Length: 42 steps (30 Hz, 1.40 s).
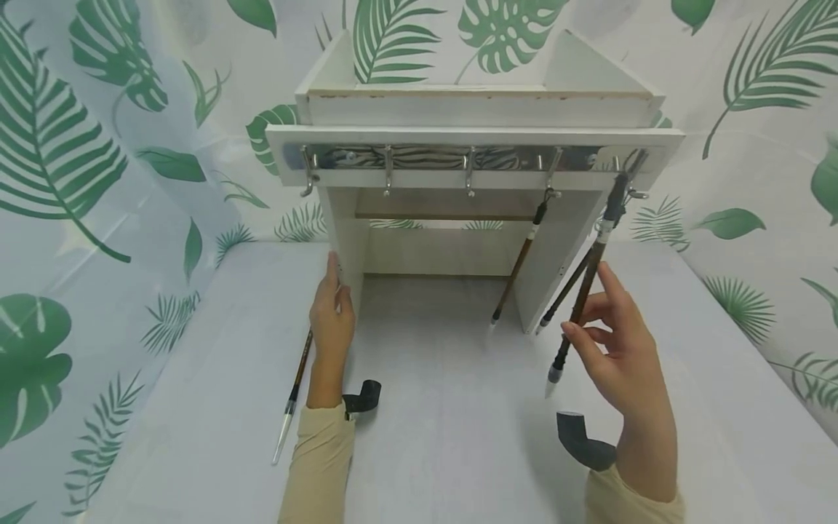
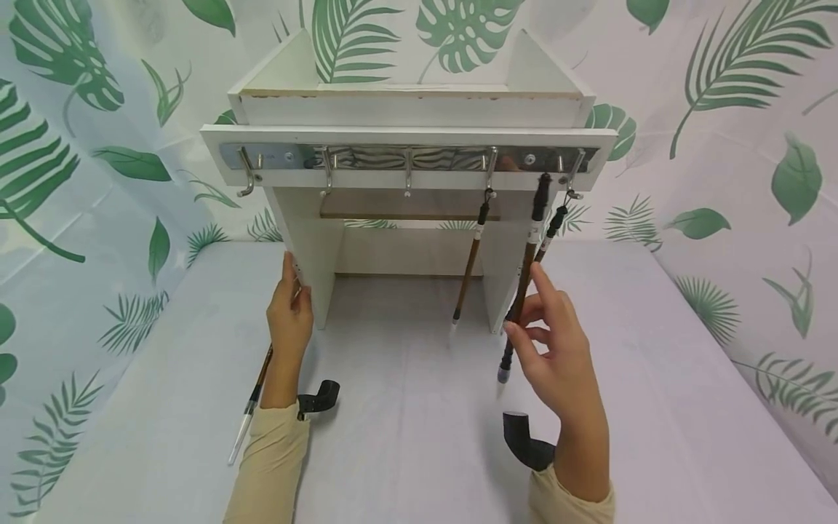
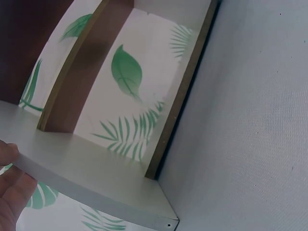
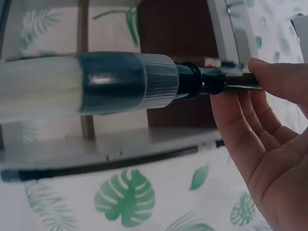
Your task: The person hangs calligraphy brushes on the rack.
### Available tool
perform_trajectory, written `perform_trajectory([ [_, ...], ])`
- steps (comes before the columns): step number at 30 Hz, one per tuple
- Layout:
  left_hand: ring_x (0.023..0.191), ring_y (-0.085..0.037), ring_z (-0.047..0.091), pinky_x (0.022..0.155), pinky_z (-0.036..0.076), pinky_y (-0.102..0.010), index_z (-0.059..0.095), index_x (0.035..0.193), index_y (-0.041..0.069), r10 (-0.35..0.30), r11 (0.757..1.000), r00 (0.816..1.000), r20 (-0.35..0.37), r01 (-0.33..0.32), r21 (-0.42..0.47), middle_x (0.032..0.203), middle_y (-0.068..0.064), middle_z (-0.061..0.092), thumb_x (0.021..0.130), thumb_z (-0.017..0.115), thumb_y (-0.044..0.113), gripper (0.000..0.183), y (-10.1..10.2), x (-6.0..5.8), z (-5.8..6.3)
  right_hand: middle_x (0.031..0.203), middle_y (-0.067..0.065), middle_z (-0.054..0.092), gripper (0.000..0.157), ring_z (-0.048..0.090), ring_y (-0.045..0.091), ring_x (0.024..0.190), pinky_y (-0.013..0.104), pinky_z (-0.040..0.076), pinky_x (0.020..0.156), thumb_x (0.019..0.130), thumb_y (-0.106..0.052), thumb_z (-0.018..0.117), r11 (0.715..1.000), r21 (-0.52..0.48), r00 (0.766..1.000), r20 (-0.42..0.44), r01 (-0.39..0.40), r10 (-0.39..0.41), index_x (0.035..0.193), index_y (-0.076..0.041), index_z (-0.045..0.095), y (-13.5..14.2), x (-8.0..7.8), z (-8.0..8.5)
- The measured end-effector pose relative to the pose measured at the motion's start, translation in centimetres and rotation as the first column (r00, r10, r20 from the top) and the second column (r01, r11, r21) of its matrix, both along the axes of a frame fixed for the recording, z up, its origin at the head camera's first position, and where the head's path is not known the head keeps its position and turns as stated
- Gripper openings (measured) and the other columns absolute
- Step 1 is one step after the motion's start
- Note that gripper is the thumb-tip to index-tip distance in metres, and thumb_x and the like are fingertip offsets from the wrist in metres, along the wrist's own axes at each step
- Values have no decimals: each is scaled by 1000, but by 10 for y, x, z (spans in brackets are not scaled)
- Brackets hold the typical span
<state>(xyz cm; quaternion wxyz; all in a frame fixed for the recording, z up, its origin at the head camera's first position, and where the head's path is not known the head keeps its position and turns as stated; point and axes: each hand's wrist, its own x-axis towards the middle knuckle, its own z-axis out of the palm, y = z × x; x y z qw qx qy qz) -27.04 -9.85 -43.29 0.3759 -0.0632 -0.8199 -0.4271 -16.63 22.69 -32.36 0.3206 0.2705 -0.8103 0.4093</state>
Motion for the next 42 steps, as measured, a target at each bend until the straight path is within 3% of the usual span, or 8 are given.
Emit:
perform_trajectory([
  [6, 114, -33, 53, 95, 46, -41, 33, 140, 4, -8, 1000, 1000, 7, 8, 7, 120, -23, 55, 91, 48, -2, 52, 0, -1, -1, 88, 12, 48, 62, 51, 0, 85, 4, 48, 72, 91, -36, 49, 992, 66, 994, -2, -109, 109, 134, 6, 35, -17, -2, -3],
  [11, 115, -33, 52, 96, 45, -41, 33, 140, 5, -10, 1000, 1000, 14, 9, 10, 121, -23, 55, 91, 48, -2, 52, -1, 0, -1, 87, 9, 49, 51, 50, 3, 81, 6, 49, 69, 91, -29, 49, 985, 100, 991, 10, -137, 136, 130, 3, 44, -22, -4, -5],
  [17, 115, -32, 52, 96, 45, -41, 33, 140, 4, -8, 1000, 1000, 16, 8, 3, 121, -22, 55, 91, 47, -2, 52, 0, 0, 1, 86, 8, 49, 52, 50, 2, 80, 6, 49, 66, 91, -34, 45, 981, 143, 991, 16, -134, 133, 129, 2, 46, -22, -3, -5],
  [19, 115, -32, 52, 96, 45, -41, 33, 140, 4, -5, 1000, 1000, 17, 5, 3, 121, -22, 55, 91, 47, -2, 52, 0, 0, 1, 87, 8, 49, 45, 51, 3, 80, 6, 49, 67, 90, -19, 53, 978, 157, 991, 28, -135, 132, 130, 1, 46, -23, -3, -4],
  [21, 115, -32, 52, 96, 45, -41, 33, 141, 4, -4, 1000, 1000, 20, 4, 3, 121, -22, 54, 91, 47, -3, 52, 0, 0, 1, 87, 7, 49, 50, 51, 3, 79, 7, 49, 67, 83, 0, 61, 976, 173, 991, 38, -130, 125, 131, 0, 45, -24, -2, -4],
  [23, 115, -32, 52, 96, 45, -41, 33, 141, 4, -4, 1000, 1000, 21, 4, 6, 122, -23, 54, 91, 47, -3, 52, 0, 0, 1, 87, 6, 48, 65, 50, 3, 79, 6, 49, 67, 70, 17, 65, 976, 189, 993, 46, -112, 105, 131, 0, 46, -25, -2, -3],
  [25, 115, -32, 52, 95, 45, -41, 33, 141, 5, -6, 1000, 1000, 22, 6, 11, 122, -23, 54, 91, 47, -3, 53, 0, 0, 1, 87, 6, 49, 77, 50, 3, 77, 6, 49, 66, 60, 25, 67, 976, 202, 996, 43, -87, 80, 130, -1, 47, -27, -2, -4],
  [42, 114, -32, 53, 96, 45, -40, 33, 141, 5, -4, 1000, 1000, 25, 4, 10, 120, -22, 56, 91, 47, -2, 52, 0, 1, 2, 84, 5, 49, 73, 45, 3, 71, 2, 45, 67, 59, 24, 68, 978, 207, 1000, 24, -6, 1, 126, -1, 52, -34, -2, -3],
])
